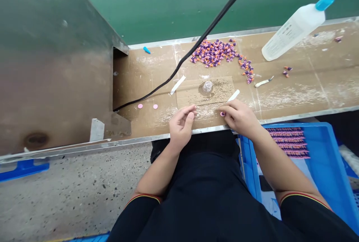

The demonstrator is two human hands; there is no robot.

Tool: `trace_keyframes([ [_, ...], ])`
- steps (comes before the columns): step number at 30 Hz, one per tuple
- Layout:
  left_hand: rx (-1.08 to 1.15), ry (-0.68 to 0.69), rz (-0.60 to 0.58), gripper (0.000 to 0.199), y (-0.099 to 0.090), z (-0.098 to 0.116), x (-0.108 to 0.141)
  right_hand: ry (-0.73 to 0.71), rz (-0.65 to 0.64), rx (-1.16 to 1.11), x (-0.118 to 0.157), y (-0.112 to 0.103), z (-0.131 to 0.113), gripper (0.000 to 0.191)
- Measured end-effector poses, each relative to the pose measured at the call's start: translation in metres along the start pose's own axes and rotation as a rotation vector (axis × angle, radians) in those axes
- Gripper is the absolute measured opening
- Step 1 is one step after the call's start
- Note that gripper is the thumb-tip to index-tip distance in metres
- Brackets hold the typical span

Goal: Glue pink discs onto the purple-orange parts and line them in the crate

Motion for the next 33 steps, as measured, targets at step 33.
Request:
trace_keyframes([
  [33, -0.295, 0.271, 0.076, 0.021, 0.052, 0.009, -0.032, 1.590, -0.391, -0.110, 0.345, -0.013, 0.030, 0.012],
])
Point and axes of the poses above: each hand's wrist, its own x-axis away from the middle knuckle, its own y-axis out of the palm, z = x × y, the point moved 3 cm from there along -x, towards the middle knuckle, and after that the axes turned 1 degree about -x, right-handed, at the moved point
